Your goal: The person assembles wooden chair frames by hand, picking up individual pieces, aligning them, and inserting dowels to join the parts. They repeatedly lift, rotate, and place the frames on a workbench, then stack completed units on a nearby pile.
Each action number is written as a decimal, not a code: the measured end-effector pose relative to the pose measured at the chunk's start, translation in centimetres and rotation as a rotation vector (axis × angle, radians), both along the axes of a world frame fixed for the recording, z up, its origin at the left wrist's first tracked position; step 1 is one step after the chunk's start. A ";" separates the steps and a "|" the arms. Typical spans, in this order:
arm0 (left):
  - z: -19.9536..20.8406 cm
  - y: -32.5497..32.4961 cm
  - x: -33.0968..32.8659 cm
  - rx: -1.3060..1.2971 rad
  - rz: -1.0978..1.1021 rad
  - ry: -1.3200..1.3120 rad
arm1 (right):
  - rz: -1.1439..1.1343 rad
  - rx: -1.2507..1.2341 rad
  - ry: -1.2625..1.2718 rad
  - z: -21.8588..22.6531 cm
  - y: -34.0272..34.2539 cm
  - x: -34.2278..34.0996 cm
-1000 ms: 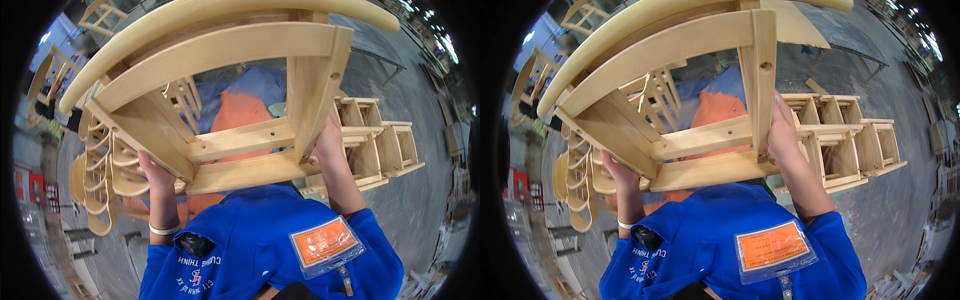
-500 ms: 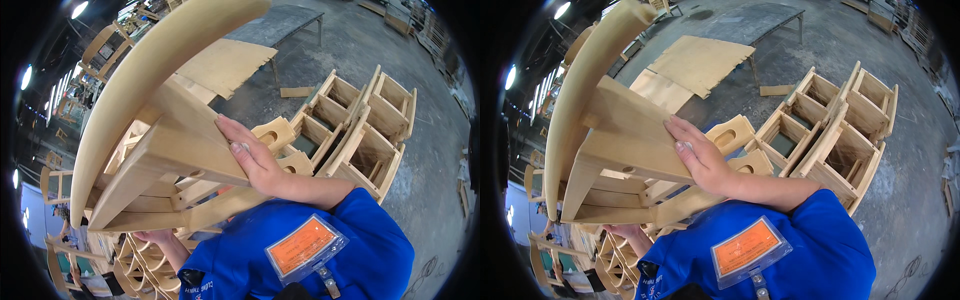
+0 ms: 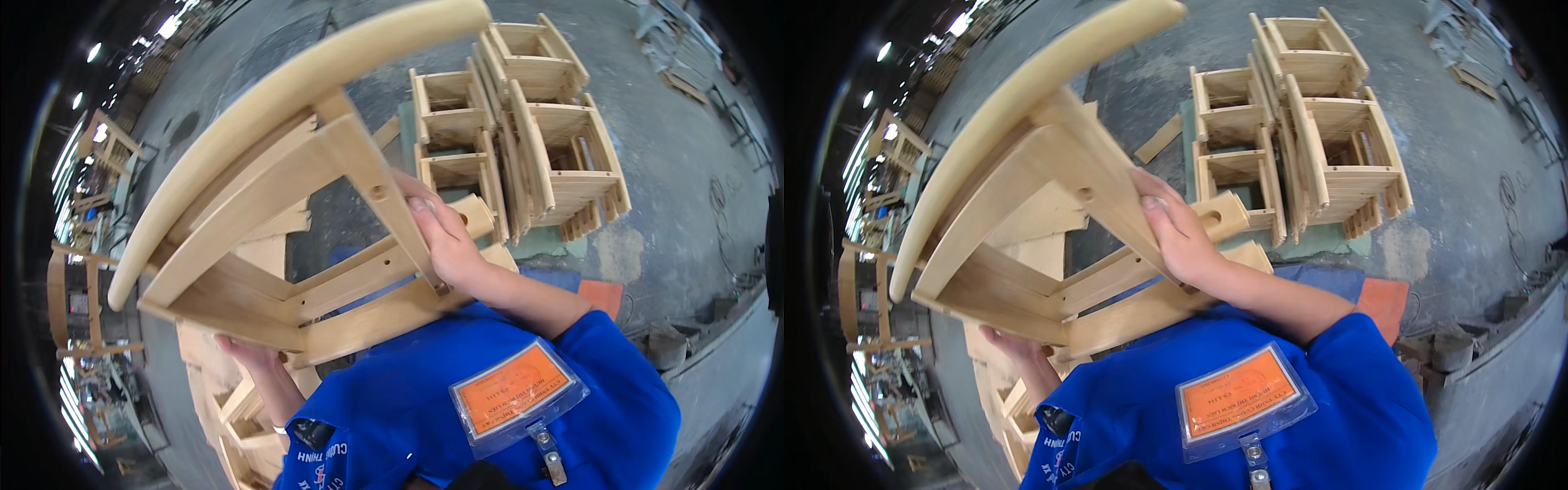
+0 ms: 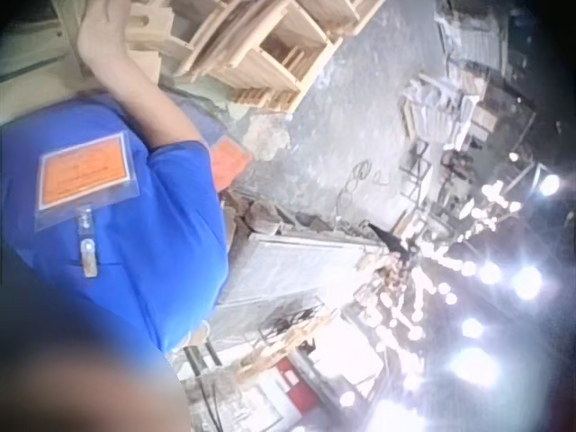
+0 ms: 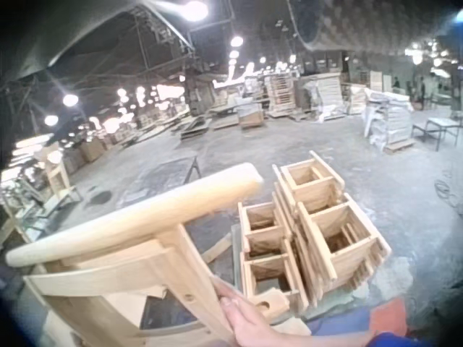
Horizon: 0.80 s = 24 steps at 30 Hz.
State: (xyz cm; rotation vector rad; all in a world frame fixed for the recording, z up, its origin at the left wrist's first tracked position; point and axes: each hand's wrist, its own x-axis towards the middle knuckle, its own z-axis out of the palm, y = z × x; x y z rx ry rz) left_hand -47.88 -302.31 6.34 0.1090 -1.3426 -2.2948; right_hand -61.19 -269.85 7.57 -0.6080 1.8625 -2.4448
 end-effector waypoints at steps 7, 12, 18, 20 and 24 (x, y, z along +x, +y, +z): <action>-1.4 -2.6 -13.3 -0.146 -0.322 -0.254 | -0.347 -0.126 -0.310 -1.6 0.0 1.7; -1.5 1.2 -21.9 -0.129 -0.625 -0.376 | -0.641 -0.151 -0.335 -5.8 1.5 0.1; -1.7 6.1 -31.1 -0.340 -0.701 -0.436 | -0.731 -0.304 -0.480 -8.7 3.7 -3.9; -2.6 6.4 -33.8 -0.345 -0.773 -0.446 | -0.754 -0.339 -0.496 -9.3 3.7 -4.7; -5.3 8.0 -39.2 -0.294 -0.943 -0.514 | -0.839 -0.539 -0.546 -11.6 2.8 -5.8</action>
